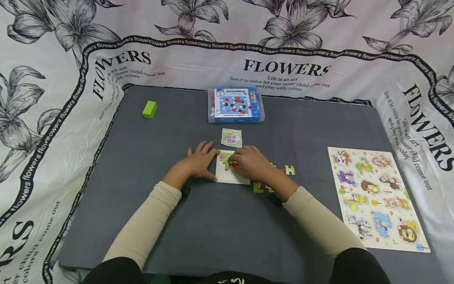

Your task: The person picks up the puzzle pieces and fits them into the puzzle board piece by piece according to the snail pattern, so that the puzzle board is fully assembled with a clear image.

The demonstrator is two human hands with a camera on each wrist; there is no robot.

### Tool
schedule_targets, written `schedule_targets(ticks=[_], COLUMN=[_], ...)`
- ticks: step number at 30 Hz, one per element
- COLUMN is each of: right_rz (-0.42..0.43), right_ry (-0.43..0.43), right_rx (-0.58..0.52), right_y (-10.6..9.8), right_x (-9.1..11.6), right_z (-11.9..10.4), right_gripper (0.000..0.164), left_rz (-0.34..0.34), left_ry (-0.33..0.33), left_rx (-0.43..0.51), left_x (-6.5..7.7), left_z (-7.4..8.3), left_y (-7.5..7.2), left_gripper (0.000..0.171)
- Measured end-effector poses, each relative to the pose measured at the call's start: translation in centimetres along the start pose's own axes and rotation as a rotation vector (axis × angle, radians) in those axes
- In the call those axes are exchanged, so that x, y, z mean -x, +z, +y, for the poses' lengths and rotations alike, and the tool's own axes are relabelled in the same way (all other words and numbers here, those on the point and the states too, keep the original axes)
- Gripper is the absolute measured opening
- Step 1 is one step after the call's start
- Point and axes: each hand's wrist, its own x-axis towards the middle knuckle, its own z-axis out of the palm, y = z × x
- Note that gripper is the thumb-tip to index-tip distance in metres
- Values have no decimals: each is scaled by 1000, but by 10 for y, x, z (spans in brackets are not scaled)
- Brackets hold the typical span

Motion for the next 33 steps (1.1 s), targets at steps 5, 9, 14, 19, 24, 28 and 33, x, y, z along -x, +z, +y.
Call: schedule_targets(ticks=[5,9,14,19,24,28,33], right_rz=[-15,-18,-6,3,15,18,7], right_ry=[-14,-7,-6,-15,-16,-16,-9], right_rx=[-7,-1,-1,11,21,21,-1], right_y=[6,11,14,14,14,14,11], right_x=[-12,-15,-17,-19,-18,-17,-14], right_z=[-8,-8,-9,-10,-10,-10,-9], right_gripper=[31,29,27,26,26,26,29], left_rz=[-4,-4,2,2,1,-3,-10], left_ry=[6,3,-3,-5,-3,-2,-8], left_rx=[-5,-1,-2,-1,-7,-7,-7], left_x=[-1,-1,-1,-1,-2,-3,-2], left_z=[-1,0,-1,-2,-1,0,-1], left_y=[0,1,2,1,-1,-1,0], left_gripper=[91,91,92,91,91,91,92])
